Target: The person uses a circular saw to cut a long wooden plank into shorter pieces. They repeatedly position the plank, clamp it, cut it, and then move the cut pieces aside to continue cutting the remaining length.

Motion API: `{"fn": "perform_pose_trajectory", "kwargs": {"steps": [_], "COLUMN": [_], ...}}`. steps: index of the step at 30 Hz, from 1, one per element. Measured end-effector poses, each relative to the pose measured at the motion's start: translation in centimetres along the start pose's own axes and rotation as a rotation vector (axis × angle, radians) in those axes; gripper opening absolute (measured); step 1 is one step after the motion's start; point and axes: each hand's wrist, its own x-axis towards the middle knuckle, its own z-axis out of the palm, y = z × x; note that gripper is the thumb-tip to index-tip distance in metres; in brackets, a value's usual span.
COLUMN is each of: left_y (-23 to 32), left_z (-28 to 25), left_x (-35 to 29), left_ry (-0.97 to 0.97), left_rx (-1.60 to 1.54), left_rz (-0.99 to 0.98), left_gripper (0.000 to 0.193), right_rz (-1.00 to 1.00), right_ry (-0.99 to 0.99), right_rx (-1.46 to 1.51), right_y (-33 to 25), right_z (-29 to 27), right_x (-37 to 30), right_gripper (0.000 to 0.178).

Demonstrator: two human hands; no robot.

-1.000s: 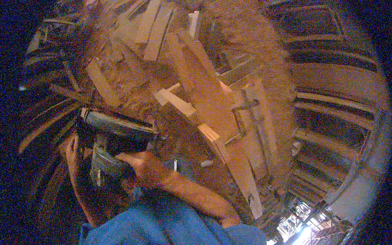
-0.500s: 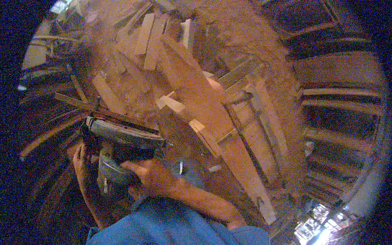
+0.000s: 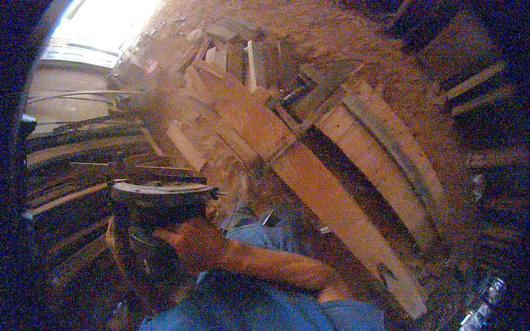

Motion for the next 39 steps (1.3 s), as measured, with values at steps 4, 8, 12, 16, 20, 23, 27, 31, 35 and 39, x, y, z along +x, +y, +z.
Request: {"fn": "perform_pose_trajectory", "kwargs": {"steps": [4, 8, 12, 16, 20, 23, 27, 31, 35, 39], "left_y": [1.4, 2.7, 2.9, 2.3, 2.0, 1.8, 1.2, 0.7, 0.0, -2.2], "left_z": [1.2, 1.7, 1.7, 1.4, 1.0, 0.7, -0.1, -0.5, 0.4, 3.7], "left_x": [-7.0, -11.8, -13.8, -14.4, -14.9, -14.6, -12.8, -10.4, -7.1, -3.1], "left_ry": [0.013, 0.044, 0.027, 0.074, 0.031, 0.068, 0.014, 0.032, -0.072, -0.227], "left_rx": [-0.056, -0.016, 0.002, 0.011, 0.036, 0.104, 0.093, 0.039, -0.075, 0.078], "left_rz": [0.070, 0.041, 0.077, 0.098, 0.086, 0.055, 0.035, 0.039, -0.098, -0.093], "left_gripper": [0.037, 0.037, 0.037, 0.036, 0.034, 0.034, 0.036, 0.035, 0.033, 0.034], "right_rz": [-0.080, -0.246, -0.156, -0.207, -0.145, -0.091, -0.195, -0.096, -0.014, 0.126], "right_ry": [0.068, 0.260, 0.166, 0.234, 0.169, 0.115, 0.231, 0.128, 0.165, 0.265], "right_rx": [0.053, 0.094, 0.169, 0.156, 0.162, 0.195, 0.159, 0.142, 0.008, 0.000], "right_y": [-2.4, -3.6, -4.4, -4.7, -4.8, -4.4, -3.6, -3.5, -4.4, -5.3], "right_z": [-0.5, -0.4, -0.5, -0.7, -0.5, 0.1, 1.3, 2.3, 2.5, 1.8], "right_x": [-6.0, -9.8, -11.9, -12.7, -12.9, -12.5, -10.7, -9.0, -8.7, -9.9], "right_gripper": [0.071, 0.070, 0.071, 0.070, 0.068, 0.066, 0.065, 0.068, 0.069, 0.066]}}
